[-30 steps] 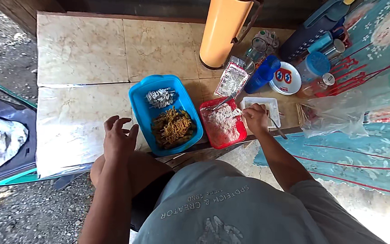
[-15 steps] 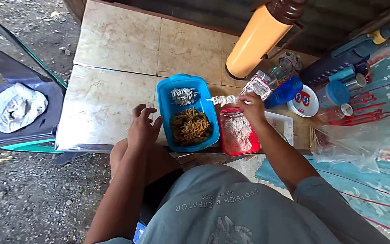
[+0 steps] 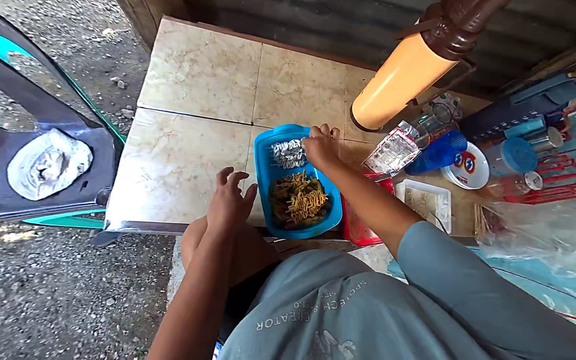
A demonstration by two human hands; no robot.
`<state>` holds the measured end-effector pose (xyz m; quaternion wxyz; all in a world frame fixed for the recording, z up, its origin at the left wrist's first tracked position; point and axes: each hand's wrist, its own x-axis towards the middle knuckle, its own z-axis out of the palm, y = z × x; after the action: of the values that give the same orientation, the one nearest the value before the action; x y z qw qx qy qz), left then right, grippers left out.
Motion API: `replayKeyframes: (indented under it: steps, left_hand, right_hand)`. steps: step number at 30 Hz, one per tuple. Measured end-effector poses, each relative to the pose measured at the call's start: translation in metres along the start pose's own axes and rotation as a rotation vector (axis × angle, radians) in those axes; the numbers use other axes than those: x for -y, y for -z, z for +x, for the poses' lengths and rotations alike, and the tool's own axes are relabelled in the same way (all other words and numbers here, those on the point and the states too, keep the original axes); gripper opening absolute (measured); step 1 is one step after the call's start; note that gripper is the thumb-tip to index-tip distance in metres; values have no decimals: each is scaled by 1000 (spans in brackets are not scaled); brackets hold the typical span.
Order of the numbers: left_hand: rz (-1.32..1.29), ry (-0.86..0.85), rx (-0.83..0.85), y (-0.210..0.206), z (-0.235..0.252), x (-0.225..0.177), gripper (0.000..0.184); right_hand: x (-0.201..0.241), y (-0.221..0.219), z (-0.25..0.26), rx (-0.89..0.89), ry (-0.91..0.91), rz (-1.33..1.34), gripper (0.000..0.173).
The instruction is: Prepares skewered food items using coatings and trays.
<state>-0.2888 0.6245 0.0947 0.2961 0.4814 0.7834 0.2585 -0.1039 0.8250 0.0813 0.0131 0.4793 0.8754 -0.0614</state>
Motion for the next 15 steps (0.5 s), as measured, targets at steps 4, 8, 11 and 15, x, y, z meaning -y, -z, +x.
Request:
replayKeyframes:
  steps: [4, 8, 11, 15]
  left_hand:
    - [-13, -31, 7, 0, 0, 6, 36]
    - [-21, -27, 4, 0, -4, 0, 35]
    - [0, -42, -2, -1, -5, -1, 34]
    - [23, -57, -3, -3, -8, -4, 34]
  right_hand:
    - [-27, 27, -21, -116, 48, 123, 28]
    - [-89, 63, -72, -191, -95, 167, 28]
    - [-136, 74, -121, -123, -286, 151, 28]
    - [-153, 46, -193, 34, -302, 176, 20]
